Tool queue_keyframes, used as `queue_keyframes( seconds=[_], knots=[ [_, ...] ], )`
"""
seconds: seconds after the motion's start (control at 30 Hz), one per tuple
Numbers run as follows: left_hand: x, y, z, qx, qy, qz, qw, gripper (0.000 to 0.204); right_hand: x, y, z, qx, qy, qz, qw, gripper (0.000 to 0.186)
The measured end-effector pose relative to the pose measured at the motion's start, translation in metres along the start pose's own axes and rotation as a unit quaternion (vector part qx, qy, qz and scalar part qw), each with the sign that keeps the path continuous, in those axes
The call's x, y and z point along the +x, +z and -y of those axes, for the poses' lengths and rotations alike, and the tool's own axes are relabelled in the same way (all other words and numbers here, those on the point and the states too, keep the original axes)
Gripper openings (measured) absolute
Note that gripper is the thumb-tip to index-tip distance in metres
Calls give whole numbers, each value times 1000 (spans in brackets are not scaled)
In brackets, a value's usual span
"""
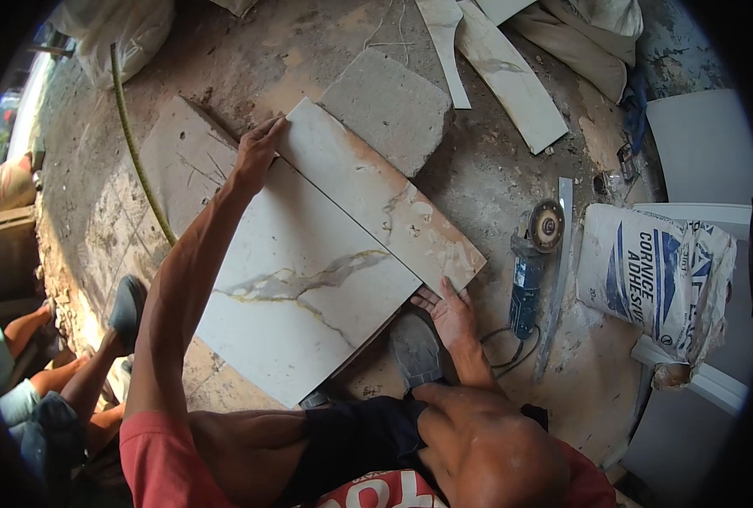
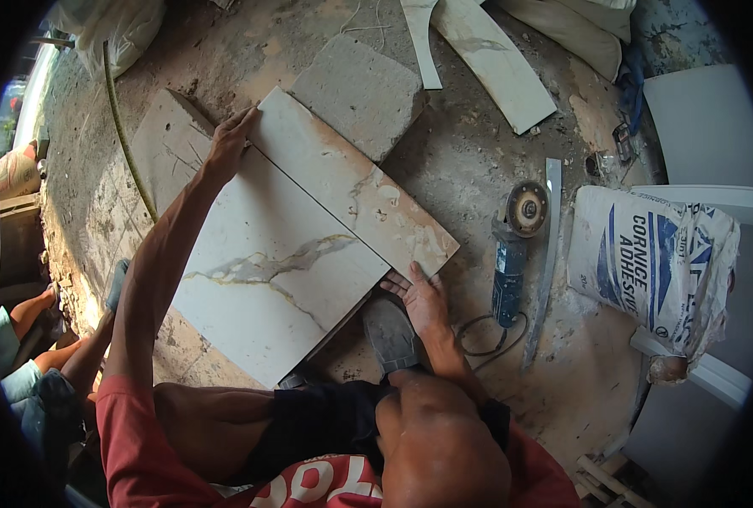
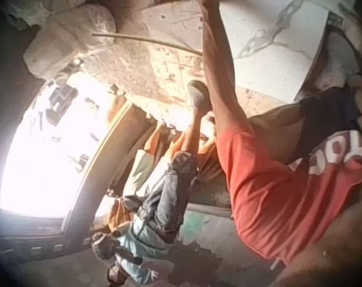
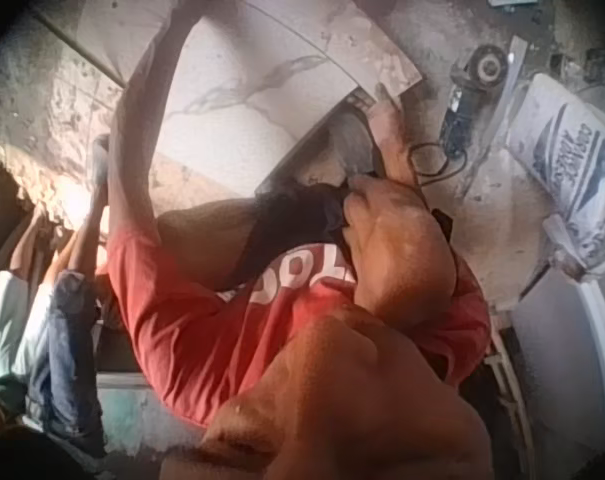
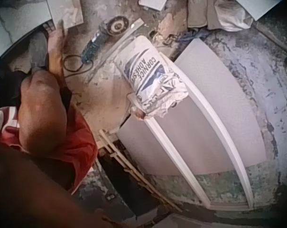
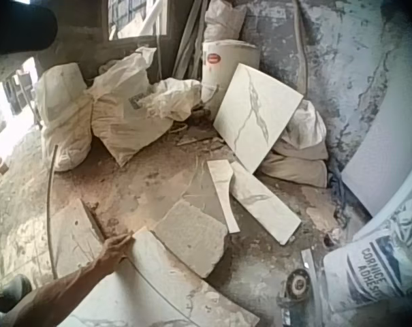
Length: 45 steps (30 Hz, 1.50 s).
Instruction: Measure a ceramic tile with a tape measure and cut it using an angle grinder.
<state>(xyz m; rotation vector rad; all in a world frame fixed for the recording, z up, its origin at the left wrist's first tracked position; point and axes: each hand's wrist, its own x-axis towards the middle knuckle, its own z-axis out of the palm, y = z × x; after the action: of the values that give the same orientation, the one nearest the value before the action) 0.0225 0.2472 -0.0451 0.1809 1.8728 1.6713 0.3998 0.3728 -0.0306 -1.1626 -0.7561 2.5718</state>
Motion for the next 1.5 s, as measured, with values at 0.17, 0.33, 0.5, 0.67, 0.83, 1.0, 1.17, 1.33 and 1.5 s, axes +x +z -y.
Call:
queue_keyframes(
  seconds=[0.17, 0.33, 0.5, 0.67, 0.83, 1.0, 1.17, 1.33, 1.5],
  knots=[
    [-2, 0, 0, -9, -7, 6, 1000, 28, -1, -1, -2, 1, 0, -4, 1000, 37],
    [0, -6, 1, -2, -18, 13, 1000, 30, 0, 1, -4, 4, 8, -9, 1000, 37],
    [6, -7, -1, 10, -15, 14, 1000, 33, -1, 6, 3, 2, -2, 0, 1000, 37],
    [5, -2, -3, 65, -11, -4, 998, 33, 1, 4, 0, -37, -72, -92, 992, 37],
    [16, 17, -48, 138, -3, 4, 990, 51, -2, 27, 45, -53, -123, -22, 991, 32],
    [40, 11, -84, 170, 121, -108, 972, 71, 51, 52, 54, 29, -106, 41, 993, 33],
    [-19, 37, -84, 292, 252, -89, 918, 50, 93, 68, 76, 16, -136, 46, 989, 37],
    [-167, 13, -57, 428, 222, 151, 863, 48, 120, 64, 68, 38, -133, 25, 990, 37],
    [-222, -66, -15, 423, 192, -67, 883, 32, 121, 57, 76, -28, -88, 72, 993, 36]
  ],
)
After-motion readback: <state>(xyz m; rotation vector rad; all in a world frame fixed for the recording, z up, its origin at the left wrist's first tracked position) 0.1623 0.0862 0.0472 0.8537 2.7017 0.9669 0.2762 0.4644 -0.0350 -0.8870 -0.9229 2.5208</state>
